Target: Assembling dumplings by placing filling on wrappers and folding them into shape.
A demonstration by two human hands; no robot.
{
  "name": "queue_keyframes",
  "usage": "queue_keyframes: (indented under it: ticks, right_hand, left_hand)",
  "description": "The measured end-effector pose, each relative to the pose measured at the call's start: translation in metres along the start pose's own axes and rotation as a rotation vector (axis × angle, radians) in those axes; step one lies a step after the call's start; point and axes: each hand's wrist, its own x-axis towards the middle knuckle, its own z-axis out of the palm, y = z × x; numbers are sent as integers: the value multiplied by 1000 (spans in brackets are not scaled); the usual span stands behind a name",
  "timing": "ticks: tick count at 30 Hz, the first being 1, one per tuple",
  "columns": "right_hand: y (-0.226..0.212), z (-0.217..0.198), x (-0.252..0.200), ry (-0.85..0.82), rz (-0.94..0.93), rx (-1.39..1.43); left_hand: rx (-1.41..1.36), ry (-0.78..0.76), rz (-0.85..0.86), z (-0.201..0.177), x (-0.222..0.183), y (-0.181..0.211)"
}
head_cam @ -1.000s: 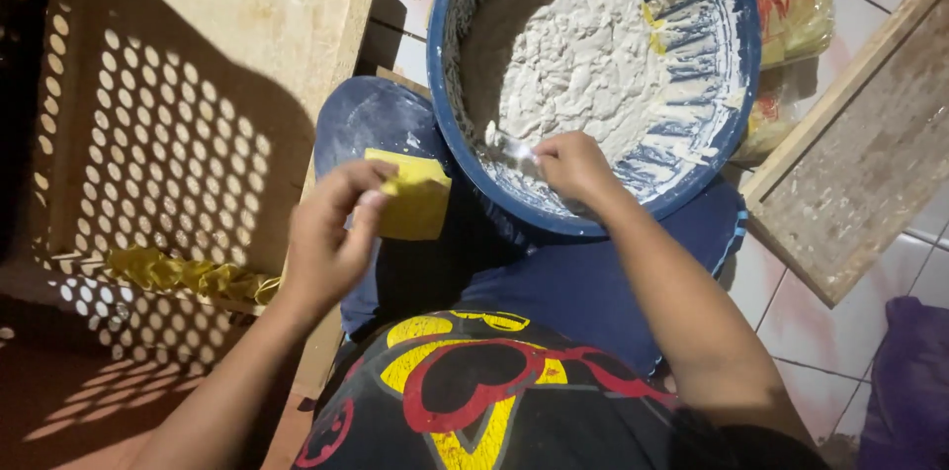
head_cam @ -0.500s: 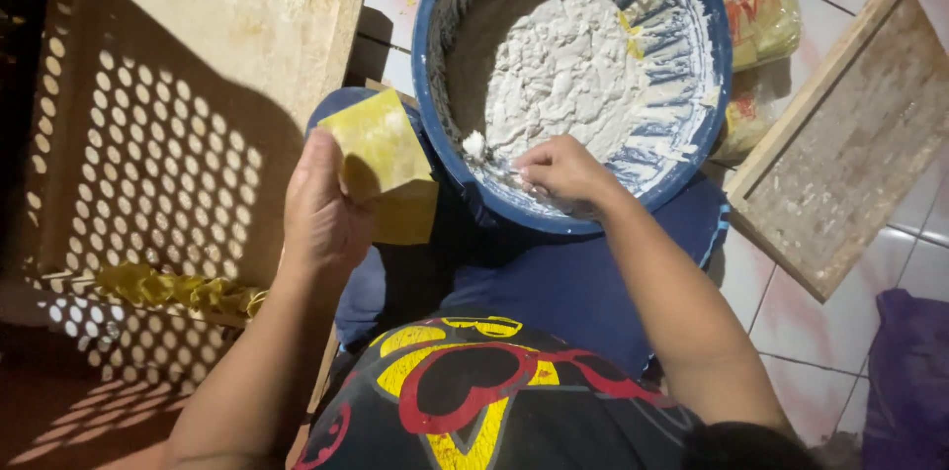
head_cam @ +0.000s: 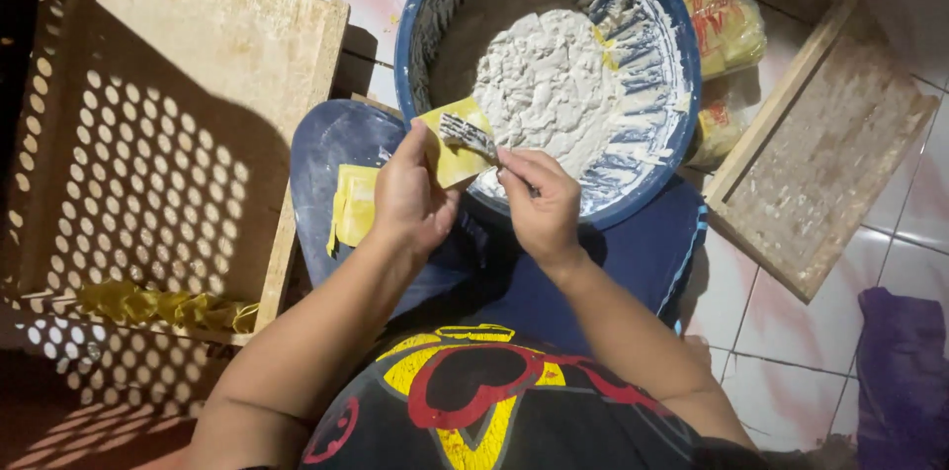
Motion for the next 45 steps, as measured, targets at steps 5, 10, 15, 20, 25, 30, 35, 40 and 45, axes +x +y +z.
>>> queue_keyframes:
  ticks: [5, 10, 15, 20, 25, 30, 35, 40, 45]
  right_hand:
    - [-2, -8, -5, -54, -95, -41]
    - [43, -36, 5, -120, -92, -238]
    - [83, -45, 31, -394, 126, -751]
    - [110, -14, 49, -624, 202, -993]
    - [93, 0, 51, -661, 363, -835]
    - [64, -24, 46, -546, 446, -502]
    - [6, -28, 28, -145, 115, -91]
    - [-4, -7, 12, -83, -153, -101]
    - [12, -14, 10, -61, -259, -176]
  left_hand:
    - [-87, -47, 7, -23, 35, -9]
    - [-66, -73, 147, -40, 47, 26]
    - [75, -51, 276, -26, 16, 54]
    - [14, -5, 182, -41, 24, 42]
    - [17, 13, 180, -38, 25, 39]
    - [-18, 15, 178, -39, 34, 33]
    - [10, -8, 124, -50, 51, 7]
    - [-78, -53, 13, -42, 51, -9]
    - [-137, -66, -3, -38, 45, 8]
